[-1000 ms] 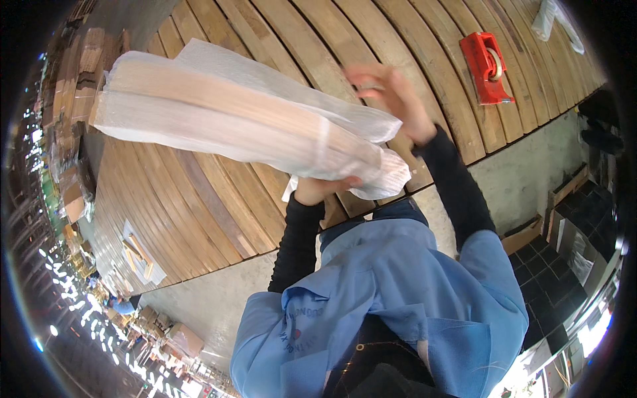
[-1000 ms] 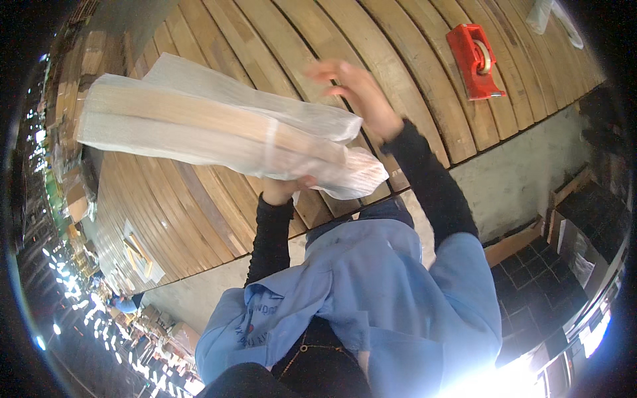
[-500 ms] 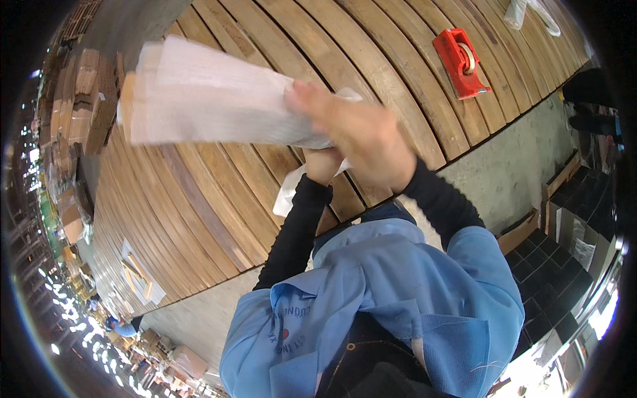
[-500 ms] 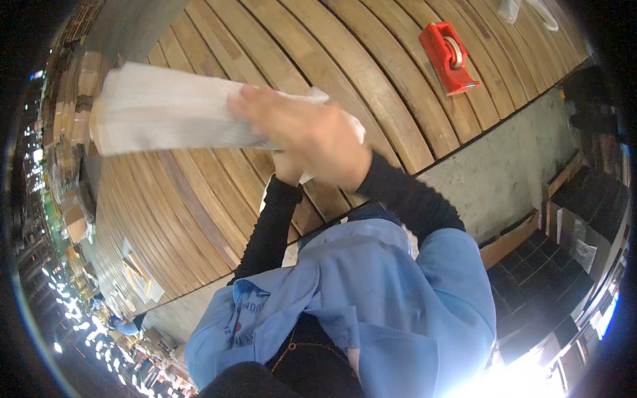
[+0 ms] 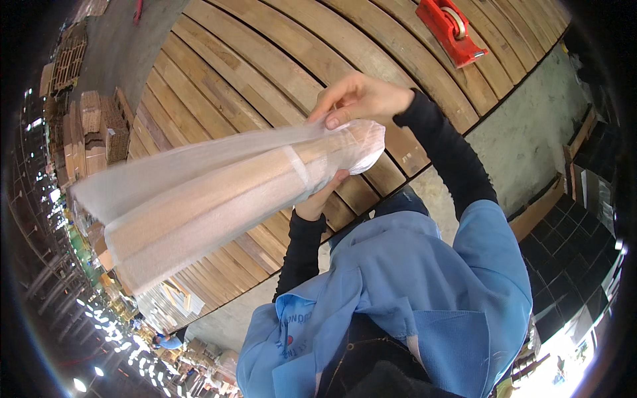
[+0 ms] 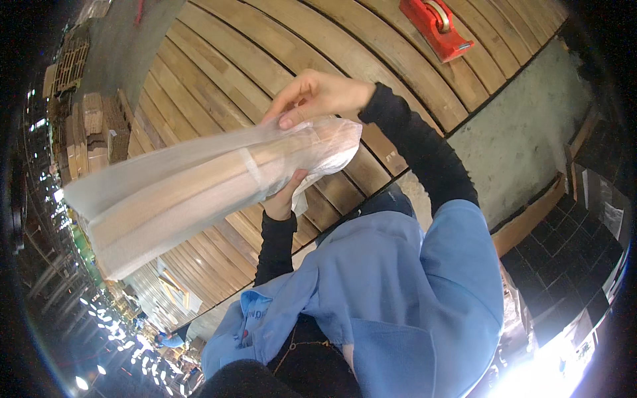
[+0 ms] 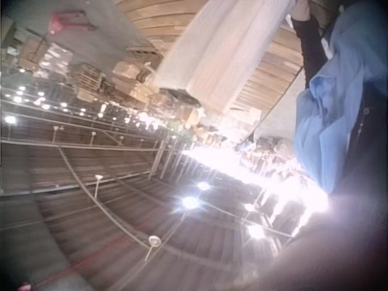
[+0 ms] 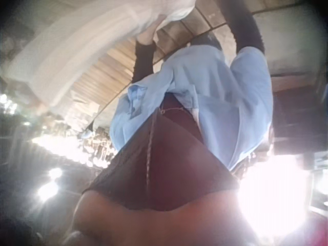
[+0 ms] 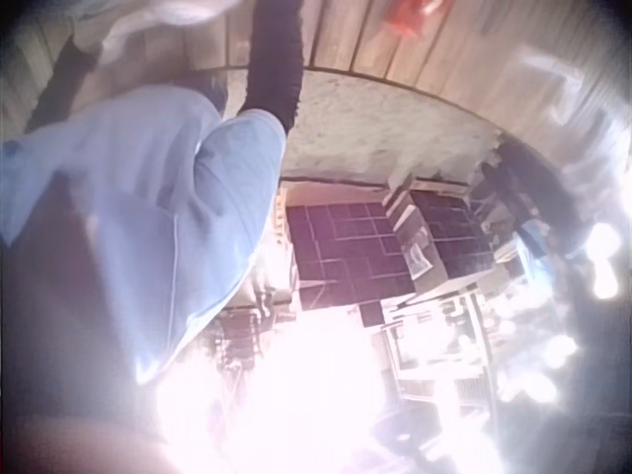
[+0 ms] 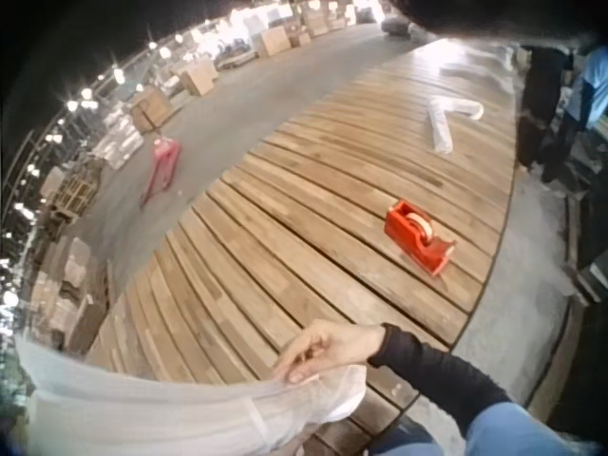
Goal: The person wraps wooden chair leg components in bubble wrap on a wooden workbench. They fold the bubble wrap around each piece, secure it with tape from a red dispenser, and place the wrapped items aside. The process is repeated for multiple chair legs.
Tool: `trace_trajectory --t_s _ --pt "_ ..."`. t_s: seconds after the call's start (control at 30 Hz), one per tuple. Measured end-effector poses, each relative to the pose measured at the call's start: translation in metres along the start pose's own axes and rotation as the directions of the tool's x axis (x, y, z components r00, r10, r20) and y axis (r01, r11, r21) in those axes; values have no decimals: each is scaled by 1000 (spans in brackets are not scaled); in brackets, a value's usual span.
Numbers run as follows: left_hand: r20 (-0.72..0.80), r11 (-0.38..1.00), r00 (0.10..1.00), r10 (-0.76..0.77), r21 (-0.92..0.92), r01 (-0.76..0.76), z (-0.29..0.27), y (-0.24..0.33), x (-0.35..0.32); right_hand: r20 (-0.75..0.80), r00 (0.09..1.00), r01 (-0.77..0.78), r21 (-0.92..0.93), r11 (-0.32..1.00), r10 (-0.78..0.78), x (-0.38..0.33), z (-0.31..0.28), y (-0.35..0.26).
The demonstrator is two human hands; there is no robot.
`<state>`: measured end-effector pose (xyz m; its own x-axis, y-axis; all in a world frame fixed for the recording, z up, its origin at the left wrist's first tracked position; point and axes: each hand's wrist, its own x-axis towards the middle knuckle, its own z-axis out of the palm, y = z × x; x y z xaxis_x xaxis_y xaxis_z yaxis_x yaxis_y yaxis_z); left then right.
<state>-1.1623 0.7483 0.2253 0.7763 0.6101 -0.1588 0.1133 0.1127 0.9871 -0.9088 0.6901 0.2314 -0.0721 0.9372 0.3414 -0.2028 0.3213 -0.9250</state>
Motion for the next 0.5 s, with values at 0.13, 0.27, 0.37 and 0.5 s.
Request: trace_trajectory --t_s 0.13,0.27,0.37,0.5 --pt "-75 990 996 56 -123 -65 -2 6 7 -212 941 117 -528 841 -264 -8 56 -15" --pt "-101 952 991 91 -282 -116 0 6 33 -333 844 7 -777 629 -421 -22 92 22" --pt "-137 983 988 71 -157 -92 -4 15 44 -409 813 -57 -765 642 -415 -17 100 33" --pt "-186 977 960 210 79 -199 -22 7 60 -528 703 -130 -754 644 -477 -8 100 66"
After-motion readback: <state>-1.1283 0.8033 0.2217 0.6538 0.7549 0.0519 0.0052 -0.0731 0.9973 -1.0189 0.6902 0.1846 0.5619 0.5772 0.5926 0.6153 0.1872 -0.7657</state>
